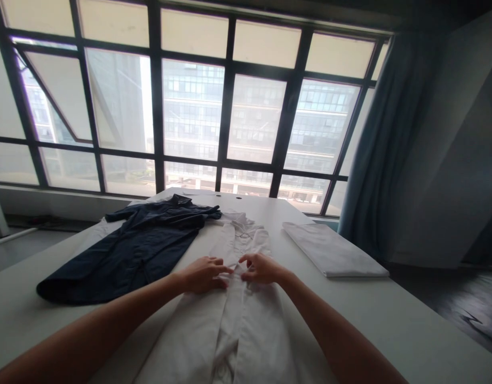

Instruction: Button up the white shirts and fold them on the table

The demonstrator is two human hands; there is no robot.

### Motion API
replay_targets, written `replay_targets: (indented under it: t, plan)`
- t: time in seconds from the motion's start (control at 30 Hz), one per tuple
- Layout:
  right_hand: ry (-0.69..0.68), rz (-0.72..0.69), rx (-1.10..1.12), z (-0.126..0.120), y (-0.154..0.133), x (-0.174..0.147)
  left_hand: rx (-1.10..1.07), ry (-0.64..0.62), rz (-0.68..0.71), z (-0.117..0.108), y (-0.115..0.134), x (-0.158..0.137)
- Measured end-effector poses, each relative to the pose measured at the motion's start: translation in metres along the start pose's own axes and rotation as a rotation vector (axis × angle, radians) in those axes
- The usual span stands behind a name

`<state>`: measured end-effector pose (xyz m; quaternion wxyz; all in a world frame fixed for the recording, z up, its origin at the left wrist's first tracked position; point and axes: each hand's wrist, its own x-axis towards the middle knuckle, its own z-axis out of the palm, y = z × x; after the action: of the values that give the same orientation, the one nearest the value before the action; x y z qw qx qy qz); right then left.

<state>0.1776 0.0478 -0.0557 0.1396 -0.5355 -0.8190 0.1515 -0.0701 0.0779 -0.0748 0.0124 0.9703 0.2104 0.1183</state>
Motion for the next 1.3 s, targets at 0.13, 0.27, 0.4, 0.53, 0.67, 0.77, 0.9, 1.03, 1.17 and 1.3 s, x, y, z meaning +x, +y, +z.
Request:
replay_targets:
  t: [0.13,0.27,0.4,0.53,0.67,0.77,0.9,1.03,1.17,1.3]
  plan:
    - [-0.059,0.117,-0.056,-0.018,0.026,-0.002,0.019,-0.032,-0.105,-0.009,0.007,-0.003]
    - [-0.072,0.352,-0.044,-0.046,0.063,-0.024,0.144,-0.094,-0.236,-0.02,0.016,-0.011]
    - [-0.042,0.68,-0.165,-0.071,0.087,-0.049,0.171,-0.145,-0.246,-0.027,0.017,-0.014]
    - [0.125,0.472,-0.327,-0.063,0.071,-0.041,0.151,-0.107,-0.215,-0.026,0.015,0.007]
    - [0.198,-0.036,-0.144,-0.018,0.033,-0.009,0.115,0.029,-0.052,-0.018,0.009,0.046]
    - [0.147,-0.155,-0.054,0.009,0.018,0.006,0.095,0.028,0.023,-0.007,0.0,0.066]
    - [0.075,-0.048,0.036,0.011,0.023,0.005,0.134,0.003,0.053,-0.001,-0.009,0.066]
    - [-0.086,0.063,0.05,-0.012,0.038,-0.005,0.175,-0.08,-0.008,-0.028,-0.008,0.043]
    - [-0.101,0.181,-0.084,-0.042,0.052,-0.019,0.112,-0.144,-0.113,-0.076,-0.01,0.007]
    - [0.019,0.31,-0.214,-0.06,0.046,-0.031,0.083,-0.283,-0.316,-0.092,-0.011,-0.023]
